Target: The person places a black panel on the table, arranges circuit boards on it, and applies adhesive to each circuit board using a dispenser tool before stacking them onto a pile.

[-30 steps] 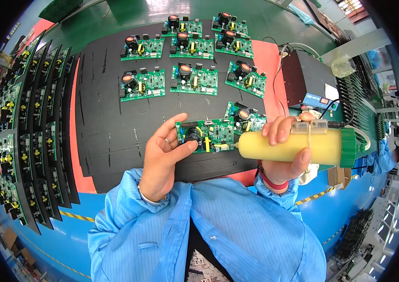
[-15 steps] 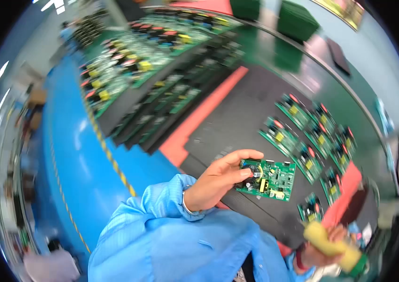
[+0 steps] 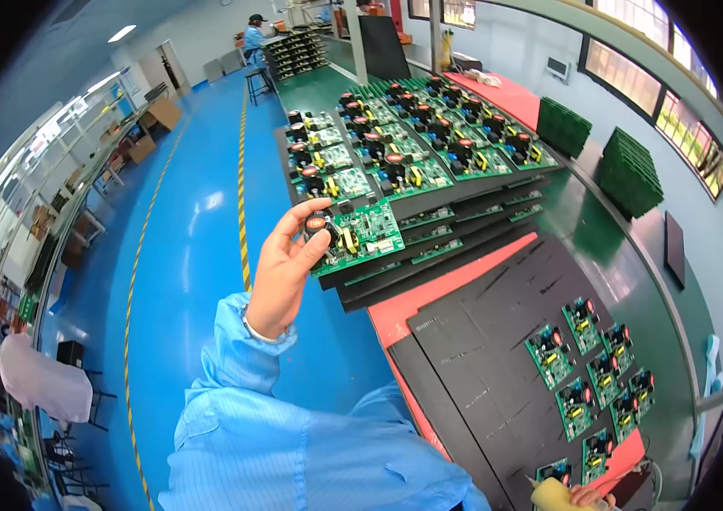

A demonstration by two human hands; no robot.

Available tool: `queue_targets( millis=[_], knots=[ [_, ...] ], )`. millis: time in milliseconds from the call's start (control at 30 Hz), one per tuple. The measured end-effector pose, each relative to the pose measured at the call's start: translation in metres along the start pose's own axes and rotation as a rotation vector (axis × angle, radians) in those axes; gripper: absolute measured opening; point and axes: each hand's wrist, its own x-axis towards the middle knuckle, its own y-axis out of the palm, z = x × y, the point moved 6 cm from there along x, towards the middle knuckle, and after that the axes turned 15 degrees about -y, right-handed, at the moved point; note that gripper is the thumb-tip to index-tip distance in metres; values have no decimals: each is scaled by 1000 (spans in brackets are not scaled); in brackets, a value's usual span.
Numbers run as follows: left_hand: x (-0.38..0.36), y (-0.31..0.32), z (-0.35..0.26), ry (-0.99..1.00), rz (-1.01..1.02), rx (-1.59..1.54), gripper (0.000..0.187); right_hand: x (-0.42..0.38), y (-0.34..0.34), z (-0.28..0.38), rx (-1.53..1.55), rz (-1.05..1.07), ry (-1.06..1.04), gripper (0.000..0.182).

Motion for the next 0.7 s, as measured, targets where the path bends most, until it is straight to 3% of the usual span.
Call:
queue_targets(
  millis=[167,267,300,400,700],
  knots=[
    [30,-31,-3,59,-134,215,27,-4,-3,-7,18,4,-13,49],
    [43,-42,5,109,-263,347,28,-2,3,-8,4,11,-42,49],
    [43,-43,1,187,-397,574,30,-4,7,-8,7,14,-28,49],
    [43,-42,0,318,-496,745,30,-3,10,-6,-2,27,-8,48],
    [47,-39,2,374,-515,729,30,1,15,-9,-19,43,23,47]
  ],
)
